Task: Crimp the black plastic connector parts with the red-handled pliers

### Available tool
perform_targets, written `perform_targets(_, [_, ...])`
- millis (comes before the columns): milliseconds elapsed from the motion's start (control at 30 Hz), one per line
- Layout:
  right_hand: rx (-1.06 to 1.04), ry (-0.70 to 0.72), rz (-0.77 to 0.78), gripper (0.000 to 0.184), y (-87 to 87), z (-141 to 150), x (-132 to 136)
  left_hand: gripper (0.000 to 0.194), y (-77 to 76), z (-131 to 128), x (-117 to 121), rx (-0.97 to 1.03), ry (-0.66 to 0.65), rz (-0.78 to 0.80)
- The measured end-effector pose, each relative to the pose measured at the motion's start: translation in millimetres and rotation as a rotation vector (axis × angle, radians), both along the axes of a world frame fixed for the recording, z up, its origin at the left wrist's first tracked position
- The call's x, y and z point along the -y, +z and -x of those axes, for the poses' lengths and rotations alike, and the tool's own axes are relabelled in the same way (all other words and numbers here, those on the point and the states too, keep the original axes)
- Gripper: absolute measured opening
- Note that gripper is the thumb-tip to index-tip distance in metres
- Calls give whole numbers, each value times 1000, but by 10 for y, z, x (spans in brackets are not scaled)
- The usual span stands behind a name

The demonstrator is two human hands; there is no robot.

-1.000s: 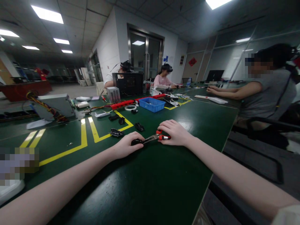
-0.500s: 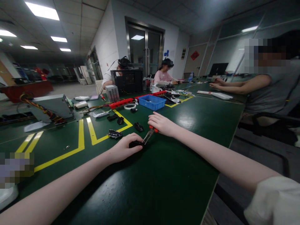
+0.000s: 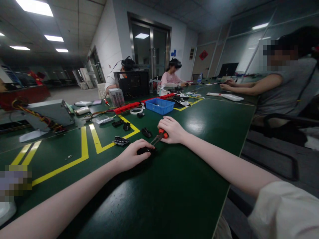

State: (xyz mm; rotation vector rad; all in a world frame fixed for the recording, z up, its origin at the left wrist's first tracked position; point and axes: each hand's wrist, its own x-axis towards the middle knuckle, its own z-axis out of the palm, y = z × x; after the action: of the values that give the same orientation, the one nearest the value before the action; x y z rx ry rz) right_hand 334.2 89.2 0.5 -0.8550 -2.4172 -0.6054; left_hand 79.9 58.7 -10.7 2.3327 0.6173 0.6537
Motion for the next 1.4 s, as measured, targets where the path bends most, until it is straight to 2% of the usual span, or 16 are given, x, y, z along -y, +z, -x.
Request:
perform_targets(200, [50,-29,-17,22,23,36,109,21,9,-3,10,-24,10,-13])
perform_targets(733, [187,-75,13,25,-7,-40,107,18,25,-6,35,-46,-26,8])
perform_targets(933, [220,-81,27,27,-7,-46,106,20,7,-4,40,-54,-27,-66])
perform_targets(1133, [229,-101,25,27,1,-55,145,26,-48,-2,23,-78,-36,-118])
perform_targets(1400, [200,-92,-37,26,23,-59,162,24,-16,-13,49,-59,-10,-103])
